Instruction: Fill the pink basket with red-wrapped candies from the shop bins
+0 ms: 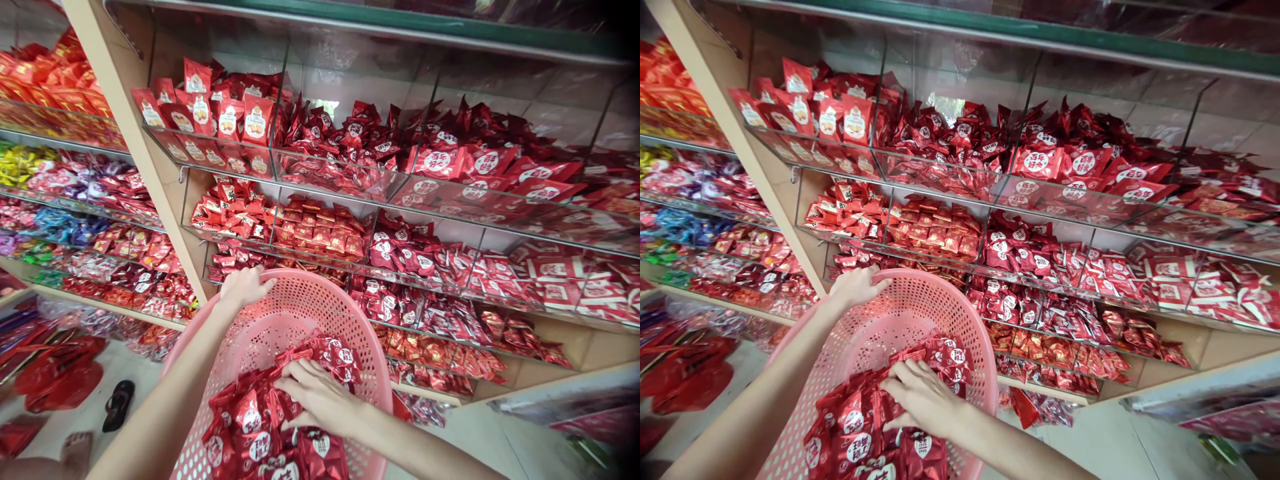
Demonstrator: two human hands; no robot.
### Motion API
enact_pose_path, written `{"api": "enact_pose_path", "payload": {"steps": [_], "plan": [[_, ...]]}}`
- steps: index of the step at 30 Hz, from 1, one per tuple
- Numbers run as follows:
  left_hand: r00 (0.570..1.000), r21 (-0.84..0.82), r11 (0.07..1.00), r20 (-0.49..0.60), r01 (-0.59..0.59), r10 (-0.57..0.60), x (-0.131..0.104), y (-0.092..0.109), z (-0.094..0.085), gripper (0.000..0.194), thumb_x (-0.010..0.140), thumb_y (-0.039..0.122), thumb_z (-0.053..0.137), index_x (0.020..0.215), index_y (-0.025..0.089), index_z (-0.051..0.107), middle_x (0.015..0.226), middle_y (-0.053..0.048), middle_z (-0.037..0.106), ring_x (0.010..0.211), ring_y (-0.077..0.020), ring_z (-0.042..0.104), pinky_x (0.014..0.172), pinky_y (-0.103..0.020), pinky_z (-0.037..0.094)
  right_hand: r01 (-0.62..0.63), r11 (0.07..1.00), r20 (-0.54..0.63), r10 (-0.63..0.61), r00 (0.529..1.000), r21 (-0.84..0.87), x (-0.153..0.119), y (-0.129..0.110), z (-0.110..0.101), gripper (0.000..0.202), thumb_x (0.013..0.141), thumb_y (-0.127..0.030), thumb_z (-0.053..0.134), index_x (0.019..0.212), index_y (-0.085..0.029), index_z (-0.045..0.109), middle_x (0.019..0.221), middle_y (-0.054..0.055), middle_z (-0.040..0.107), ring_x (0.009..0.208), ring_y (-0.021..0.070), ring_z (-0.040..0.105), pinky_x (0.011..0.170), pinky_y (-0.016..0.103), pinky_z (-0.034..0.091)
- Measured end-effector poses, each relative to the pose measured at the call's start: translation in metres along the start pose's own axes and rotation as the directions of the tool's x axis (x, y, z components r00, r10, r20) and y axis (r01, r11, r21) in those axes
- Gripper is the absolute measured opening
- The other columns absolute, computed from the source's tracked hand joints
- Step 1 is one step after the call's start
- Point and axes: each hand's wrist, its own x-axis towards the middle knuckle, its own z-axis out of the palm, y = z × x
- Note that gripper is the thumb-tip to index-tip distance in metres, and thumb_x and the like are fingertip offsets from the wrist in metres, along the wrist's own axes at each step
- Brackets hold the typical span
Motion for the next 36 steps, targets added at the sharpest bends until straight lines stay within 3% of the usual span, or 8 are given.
{"api": "enact_pose_path", "payload": {"steps": [5, 9, 12, 16, 19, 25, 29, 36], "plan": [[1.000, -0.002, 1.000, -0.001, -0.012, 0.012, 0.000, 0.000, 0.001, 0.064, 0.076, 0.064, 0.021, 0.109, 0.020, 0.054, 0.094, -0.014, 0.065, 0.086, -0.0293, 0.061, 0.069, -0.038, 0.045, 0.023, 0.994, -0.041, -0.018, 0.999, 0.111, 0.000, 0.002, 0.002, 0.053, 0.072, -0.055, 0.053, 0.110, -0.018, 0.052, 0.103, 0.006, 0.050, 0.091, 0.0170, 0.045, 0.080, 0.028, 0.039], [1.000, -0.003, 1.000, -0.007, -0.011, 0.011, 0.000, -0.001, 0.000, 0.064, 0.076, 0.064, 0.021, 0.109, 0.020, 0.054, 0.094, -0.014, 0.066, 0.086, -0.0292, 0.061, 0.069, -0.038, 0.045, 0.023, 0.984, -0.094, -0.006, 0.996, 0.177, 0.003, 0.004, -0.013, 0.050, 0.071, -0.054, 0.055, 0.105, -0.018, 0.054, 0.103, 0.005, 0.052, 0.094, 0.0160, 0.045, 0.082, 0.027, 0.038], [1.000, -0.001, 1.000, -0.007, -0.009, 0.009, -0.001, -0.003, 0.000, 0.065, 0.075, 0.064, 0.020, 0.108, 0.020, 0.054, 0.094, -0.015, 0.066, 0.086, -0.0292, 0.061, 0.069, -0.038, 0.044, -0.081, 0.971, -0.159, 0.119, 0.980, 0.226, 0.005, 0.011, -0.036, 0.041, 0.075, -0.052, 0.053, 0.100, -0.019, 0.054, 0.101, 0.004, 0.053, 0.095, 0.0163, 0.046, 0.085, 0.030, 0.037], [1.000, -0.014, 1.000, -0.008, -0.008, 0.008, -0.001, -0.006, 0.001, 0.069, 0.074, 0.068, 0.020, 0.109, 0.020, 0.054, 0.095, -0.015, 0.066, 0.087, -0.0286, 0.061, 0.071, -0.037, 0.044, -0.301, 0.905, -0.207, 0.370, 0.906, 0.300, 0.000, 0.027, -0.063, 0.036, 0.079, -0.048, 0.051, 0.101, -0.020, 0.048, 0.100, 0.004, 0.055, 0.094, 0.0175, 0.049, 0.083, 0.033, 0.039], [1.000, -0.036, 0.999, 0.006, -0.003, 0.003, 0.000, -0.009, 0.000, 0.068, 0.074, 0.068, 0.022, 0.111, 0.020, 0.053, 0.097, -0.015, 0.065, 0.089, -0.0276, 0.060, 0.073, -0.037, 0.043, -0.348, 0.904, -0.215, 0.402, 0.890, 0.250, -0.010, 0.040, -0.071, 0.035, 0.080, -0.041, 0.052, 0.107, -0.021, 0.045, 0.106, 0.006, 0.053, 0.100, 0.0192, 0.048, 0.087, 0.035, 0.038], [1.000, -0.032, 0.999, 0.020, 0.003, -0.002, 0.002, -0.008, -0.001, 0.071, 0.073, 0.069, 0.021, 0.111, 0.019, 0.054, 0.097, -0.015, 0.065, 0.089, -0.0285, 0.060, 0.072, -0.037, 0.043, -0.348, 0.937, -0.164, 0.349, 0.923, 0.035, -0.036, 0.050, -0.067, 0.031, 0.079, -0.024, 0.051, 0.110, -0.022, 0.046, 0.102, 0.006, 0.053, 0.099, 0.0210, 0.046, 0.092, 0.040, 0.034], [1.000, -0.026, 1.000, 0.029, -0.002, 0.003, 0.004, -0.005, 0.000, 0.071, 0.073, 0.070, 0.020, 0.111, 0.020, 0.054, 0.097, -0.015, 0.065, 0.089, -0.0288, 0.060, 0.073, -0.038, 0.043, -0.329, 0.941, -0.094, 0.321, 0.942, -0.079, -0.048, 0.048, -0.061, 0.040, 0.075, -0.019, 0.057, 0.113, -0.021, 0.046, 0.101, 0.006, 0.051, 0.096, 0.0206, 0.045, 0.087, 0.036, 0.036], [0.999, -0.014, 1.000, 0.028, -0.015, 0.015, 0.007, -0.003, 0.000, 0.070, 0.074, 0.068, 0.019, 0.111, 0.020, 0.053, 0.096, -0.014, 0.065, 0.088, -0.0280, 0.061, 0.072, -0.036, 0.044, -0.313, 0.939, -0.002, 0.316, 0.949, -0.141, -0.053, 0.045, -0.052, 0.053, 0.070, -0.032, 0.066, 0.118, -0.022, 0.046, 0.098, 0.005, 0.051, 0.092, 0.0212, 0.043, 0.082, 0.035, 0.035]]}}
